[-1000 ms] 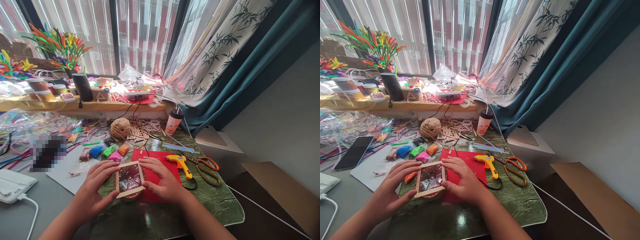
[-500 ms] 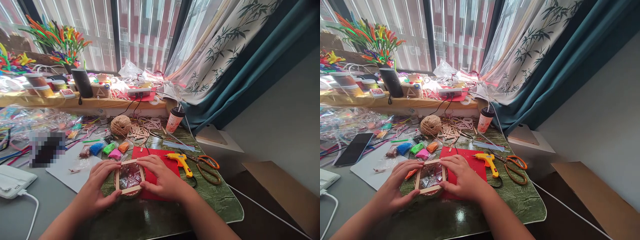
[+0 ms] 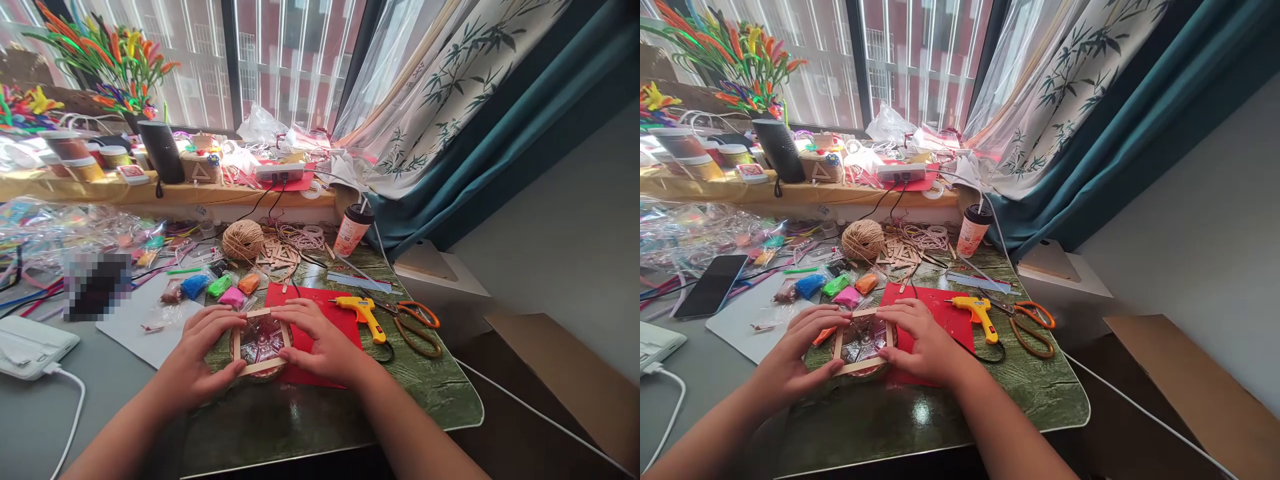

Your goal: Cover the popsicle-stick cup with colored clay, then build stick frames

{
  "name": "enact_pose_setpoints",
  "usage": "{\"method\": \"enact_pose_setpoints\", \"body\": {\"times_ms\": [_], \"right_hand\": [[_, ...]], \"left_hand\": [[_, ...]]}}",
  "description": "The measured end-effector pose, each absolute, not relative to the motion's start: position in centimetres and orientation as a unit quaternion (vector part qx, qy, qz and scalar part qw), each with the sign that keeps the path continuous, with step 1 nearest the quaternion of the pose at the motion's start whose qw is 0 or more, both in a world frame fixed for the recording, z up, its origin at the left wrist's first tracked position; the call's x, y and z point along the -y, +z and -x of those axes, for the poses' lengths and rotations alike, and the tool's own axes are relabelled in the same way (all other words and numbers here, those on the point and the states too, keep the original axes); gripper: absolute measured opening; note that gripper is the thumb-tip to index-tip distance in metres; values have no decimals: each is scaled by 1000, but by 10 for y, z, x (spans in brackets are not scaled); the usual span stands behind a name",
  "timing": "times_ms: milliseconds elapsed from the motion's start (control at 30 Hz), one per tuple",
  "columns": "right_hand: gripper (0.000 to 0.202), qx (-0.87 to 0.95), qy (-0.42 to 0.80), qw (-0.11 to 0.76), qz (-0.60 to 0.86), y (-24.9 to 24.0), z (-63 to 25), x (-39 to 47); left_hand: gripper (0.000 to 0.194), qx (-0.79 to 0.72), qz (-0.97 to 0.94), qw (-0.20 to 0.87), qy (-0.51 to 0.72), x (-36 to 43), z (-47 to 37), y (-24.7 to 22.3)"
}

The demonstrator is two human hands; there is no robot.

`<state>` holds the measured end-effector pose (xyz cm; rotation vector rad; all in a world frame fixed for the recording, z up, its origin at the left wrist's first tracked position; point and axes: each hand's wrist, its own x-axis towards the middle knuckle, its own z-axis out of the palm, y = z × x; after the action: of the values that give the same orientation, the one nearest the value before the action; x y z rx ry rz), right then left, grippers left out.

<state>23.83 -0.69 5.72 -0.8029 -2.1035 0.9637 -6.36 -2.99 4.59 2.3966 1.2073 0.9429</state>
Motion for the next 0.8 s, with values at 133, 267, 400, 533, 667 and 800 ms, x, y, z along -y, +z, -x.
{"method": "enact_pose_setpoints", "body": {"times_ms": [133, 267, 400, 533, 667, 800], "right_hand": [[52, 751, 419, 395, 322, 49, -239, 11], [37, 523, 539, 487, 446, 26, -241, 28], [50, 358, 651, 449, 496, 13, -241, 58], [63, 309, 726, 423, 445, 20, -230, 78], [61, 321, 721, 457, 410, 29, -221, 82], [52, 351, 701, 497, 373, 39, -221, 79]], "left_hand": [[44, -424, -808, 196, 360, 33, 62, 43], [39, -531, -670, 327, 403, 44, 66, 43], [56, -623, -484, 499, 359, 60, 71, 49], [67, -597, -365, 622, 351, 78, 60, 56], [65, -588, -334, 619, 399, 82, 42, 58], [65, -542, -331, 599, 488, 69, 35, 58]]}}
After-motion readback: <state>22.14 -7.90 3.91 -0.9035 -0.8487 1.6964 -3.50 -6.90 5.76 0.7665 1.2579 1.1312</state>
